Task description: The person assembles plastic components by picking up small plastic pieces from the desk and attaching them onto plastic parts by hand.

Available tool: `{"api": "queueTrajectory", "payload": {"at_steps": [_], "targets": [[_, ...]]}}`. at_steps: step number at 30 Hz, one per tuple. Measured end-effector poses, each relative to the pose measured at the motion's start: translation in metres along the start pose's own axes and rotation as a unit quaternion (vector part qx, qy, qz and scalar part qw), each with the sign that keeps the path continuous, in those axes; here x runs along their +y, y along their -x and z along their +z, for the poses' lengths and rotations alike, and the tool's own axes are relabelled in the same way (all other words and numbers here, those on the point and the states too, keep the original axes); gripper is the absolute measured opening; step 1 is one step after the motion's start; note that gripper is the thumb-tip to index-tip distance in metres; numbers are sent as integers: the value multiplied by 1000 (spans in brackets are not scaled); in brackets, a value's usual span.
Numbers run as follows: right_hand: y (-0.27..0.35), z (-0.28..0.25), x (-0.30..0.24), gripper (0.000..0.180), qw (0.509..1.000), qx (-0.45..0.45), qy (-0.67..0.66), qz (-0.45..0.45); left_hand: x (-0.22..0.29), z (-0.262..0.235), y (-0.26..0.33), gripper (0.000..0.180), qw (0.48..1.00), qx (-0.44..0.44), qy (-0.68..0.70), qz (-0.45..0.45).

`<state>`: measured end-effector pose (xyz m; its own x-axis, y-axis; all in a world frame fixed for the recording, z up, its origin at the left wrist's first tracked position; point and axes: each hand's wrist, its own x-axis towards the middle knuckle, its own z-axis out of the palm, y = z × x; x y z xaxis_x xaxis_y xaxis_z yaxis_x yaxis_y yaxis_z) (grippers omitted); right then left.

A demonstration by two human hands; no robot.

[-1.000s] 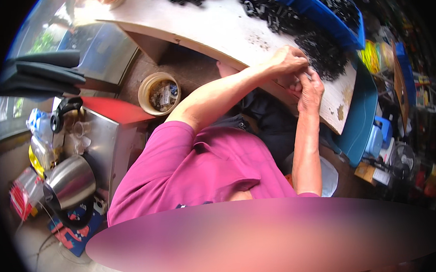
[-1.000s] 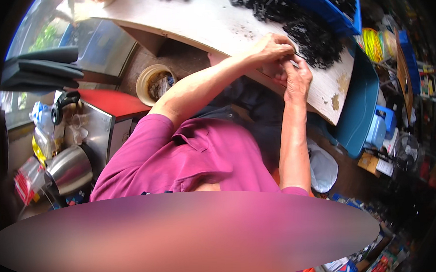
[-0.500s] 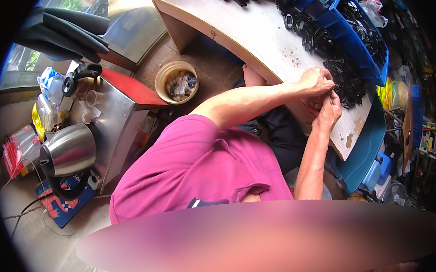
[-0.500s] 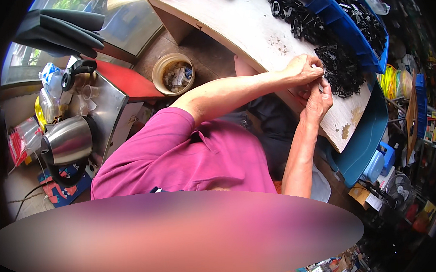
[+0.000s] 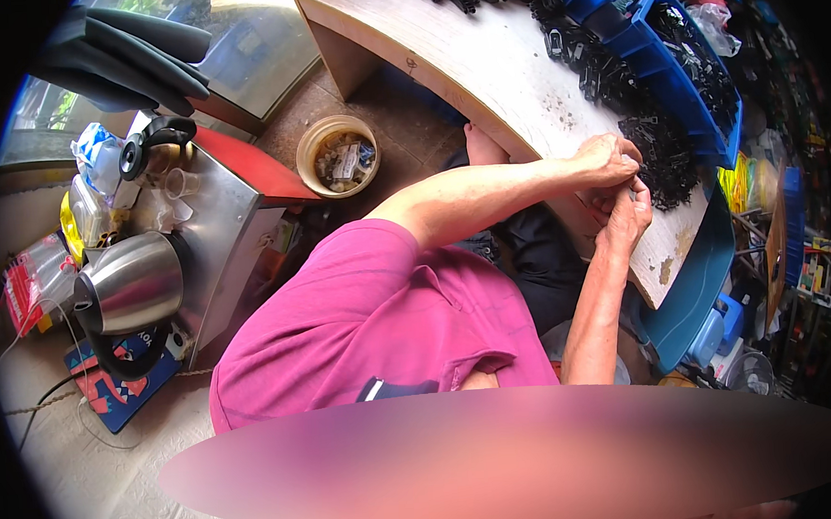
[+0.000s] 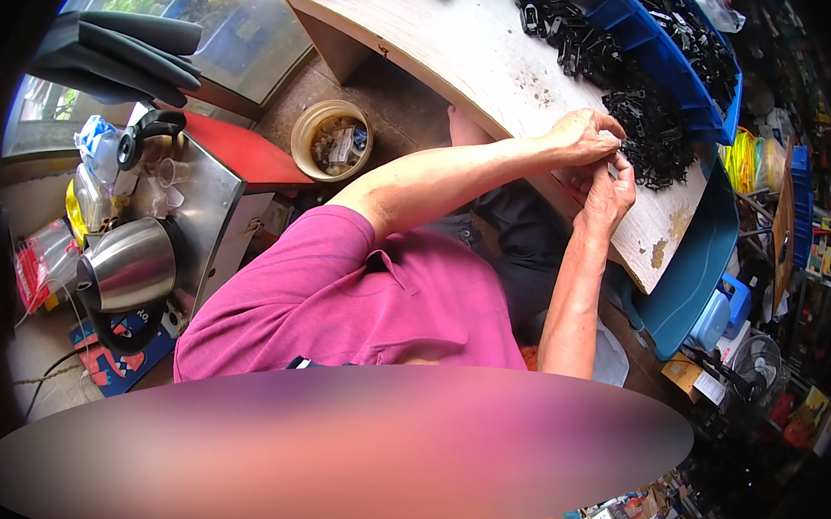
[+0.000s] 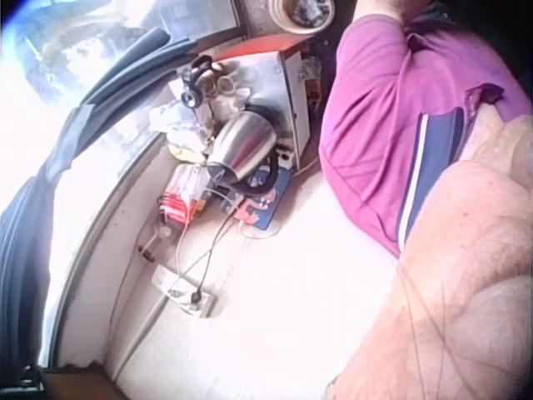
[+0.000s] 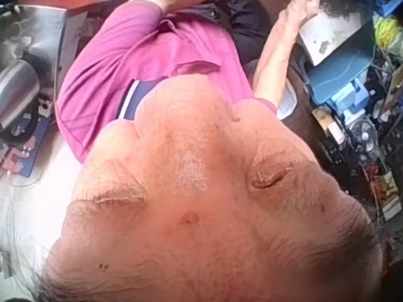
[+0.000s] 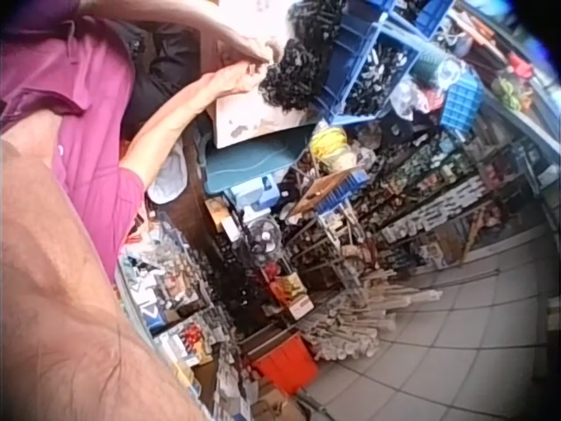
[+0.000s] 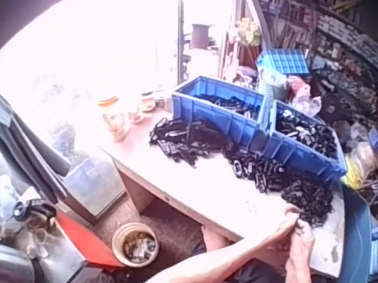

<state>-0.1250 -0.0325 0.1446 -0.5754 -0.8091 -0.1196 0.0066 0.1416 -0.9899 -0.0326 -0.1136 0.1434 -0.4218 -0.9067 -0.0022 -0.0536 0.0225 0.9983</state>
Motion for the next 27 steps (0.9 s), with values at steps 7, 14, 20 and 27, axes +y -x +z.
{"api": "queueTrajectory", "payload": {"at_steps": [7,14,20,27], "targets": [[-1,2,3,30,1000,9,-1,-1,-5,2,-7,34,999,-20,-31,2],[1,-5,4,28,997,5,-74,-23,-4,-6,-6,20,980,-73,168,-83],[8,3,-11,33,993,62,-96,16,1,-11,2,23,967,-80,220,-96],[4,1,1,29,993,43,-100,-50,11,-14,11,31,981,-27,175,-82]]}}
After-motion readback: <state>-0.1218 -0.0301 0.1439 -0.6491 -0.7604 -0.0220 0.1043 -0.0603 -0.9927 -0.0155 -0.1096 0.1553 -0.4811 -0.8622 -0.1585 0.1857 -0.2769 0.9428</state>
